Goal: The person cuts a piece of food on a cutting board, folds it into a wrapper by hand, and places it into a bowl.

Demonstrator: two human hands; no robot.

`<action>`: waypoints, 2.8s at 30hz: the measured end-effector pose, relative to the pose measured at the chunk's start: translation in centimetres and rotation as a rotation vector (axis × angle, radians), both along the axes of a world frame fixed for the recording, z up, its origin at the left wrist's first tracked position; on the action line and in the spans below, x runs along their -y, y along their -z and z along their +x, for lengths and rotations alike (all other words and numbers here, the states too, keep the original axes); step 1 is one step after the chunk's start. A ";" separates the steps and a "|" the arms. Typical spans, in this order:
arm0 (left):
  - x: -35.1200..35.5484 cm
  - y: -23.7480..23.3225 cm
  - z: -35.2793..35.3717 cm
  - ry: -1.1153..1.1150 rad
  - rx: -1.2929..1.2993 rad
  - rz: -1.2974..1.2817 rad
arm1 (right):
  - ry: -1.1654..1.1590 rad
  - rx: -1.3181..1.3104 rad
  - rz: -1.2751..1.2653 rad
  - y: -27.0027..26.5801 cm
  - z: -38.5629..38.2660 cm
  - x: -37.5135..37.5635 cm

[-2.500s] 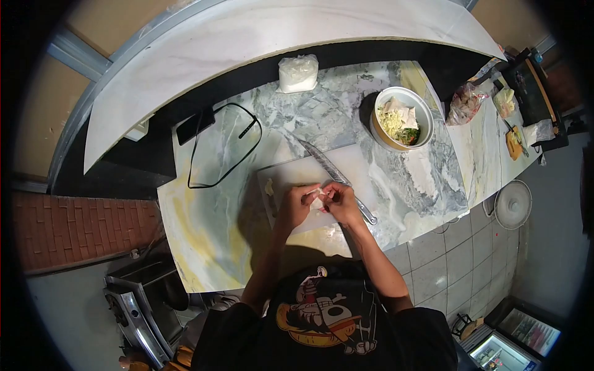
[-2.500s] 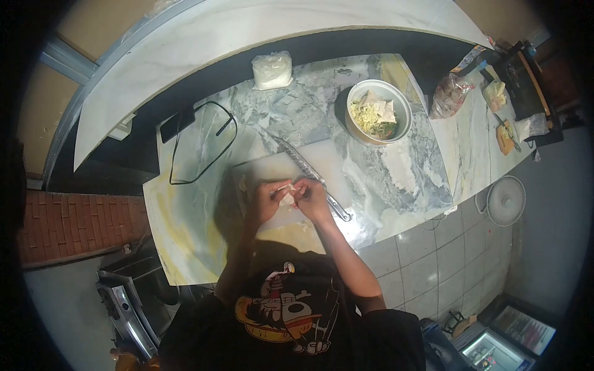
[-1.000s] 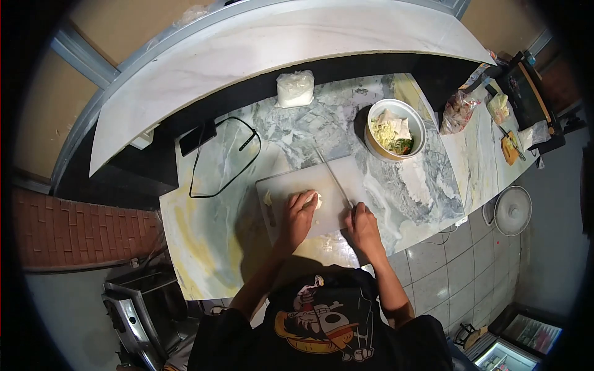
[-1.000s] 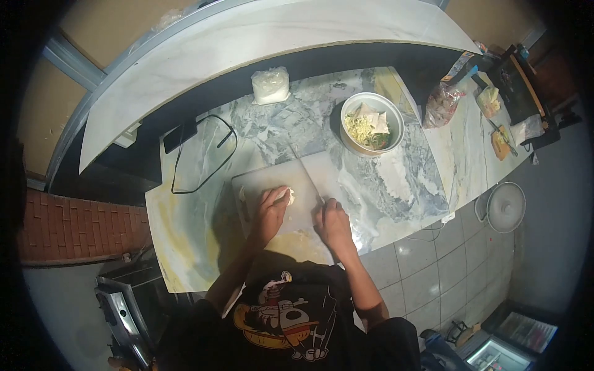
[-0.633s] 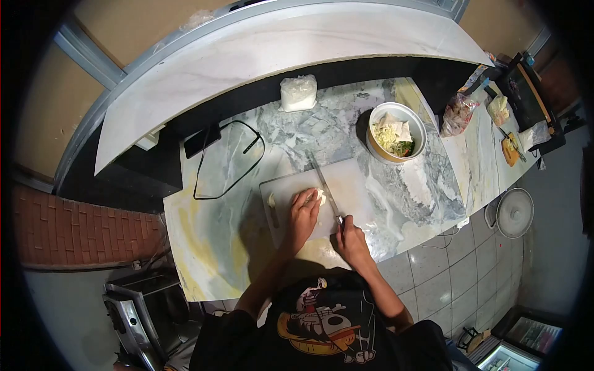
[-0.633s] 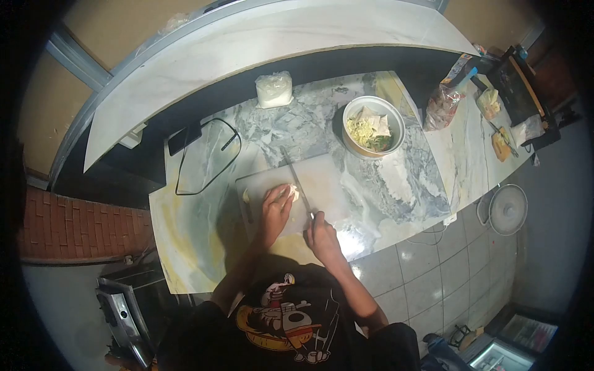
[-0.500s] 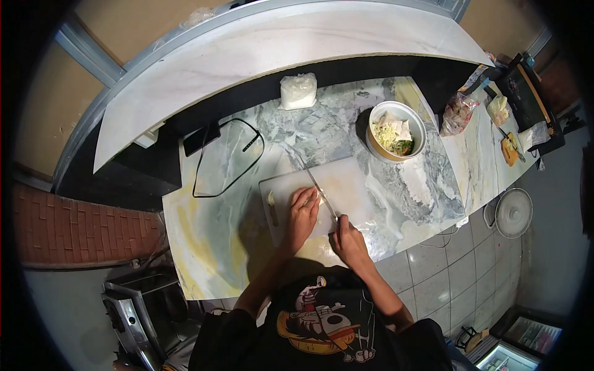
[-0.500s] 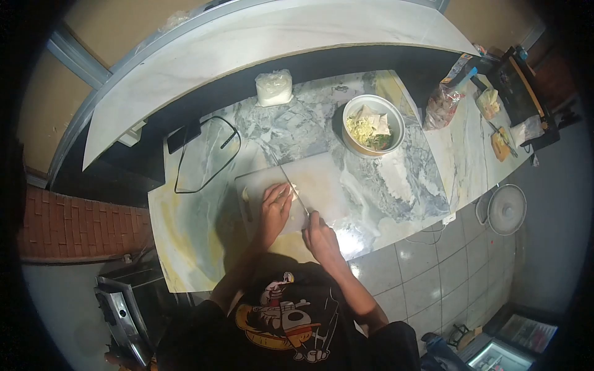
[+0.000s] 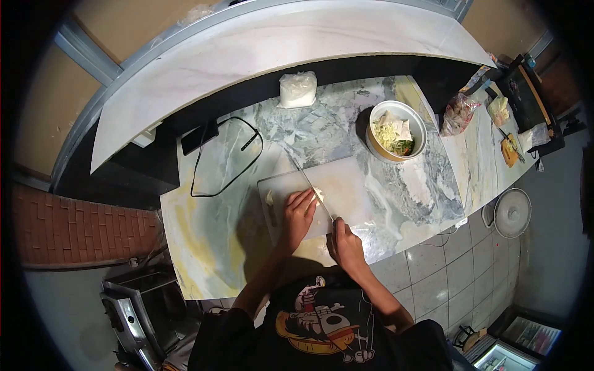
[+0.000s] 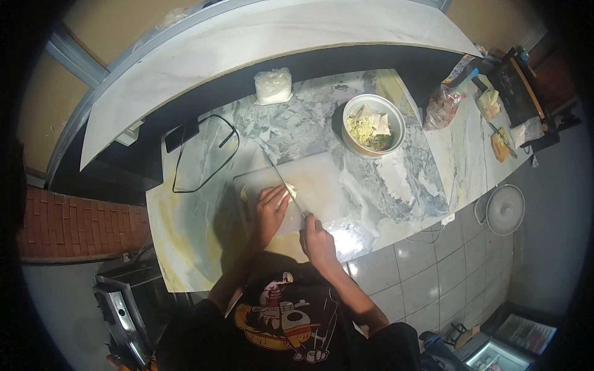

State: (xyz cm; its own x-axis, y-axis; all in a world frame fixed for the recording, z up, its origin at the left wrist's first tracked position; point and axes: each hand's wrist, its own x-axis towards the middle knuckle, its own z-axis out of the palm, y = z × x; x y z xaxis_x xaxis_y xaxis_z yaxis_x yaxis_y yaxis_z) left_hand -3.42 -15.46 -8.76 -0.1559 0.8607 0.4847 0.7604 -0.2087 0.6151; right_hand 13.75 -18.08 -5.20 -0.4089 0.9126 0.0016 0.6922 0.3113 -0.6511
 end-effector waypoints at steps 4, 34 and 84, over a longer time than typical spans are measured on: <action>-0.1 -0.2 -0.5 0.051 0.029 0.002 | -0.016 0.094 0.034 0.7 0.2 0.1; -0.1 -0.3 -1.3 0.088 0.060 -0.070 | -0.032 0.566 0.121 1.4 -2.2 0.2; -5.7 -3.8 2.2 0.376 -0.204 -0.230 | 0.222 -0.206 -0.227 -1.3 6.1 -5.4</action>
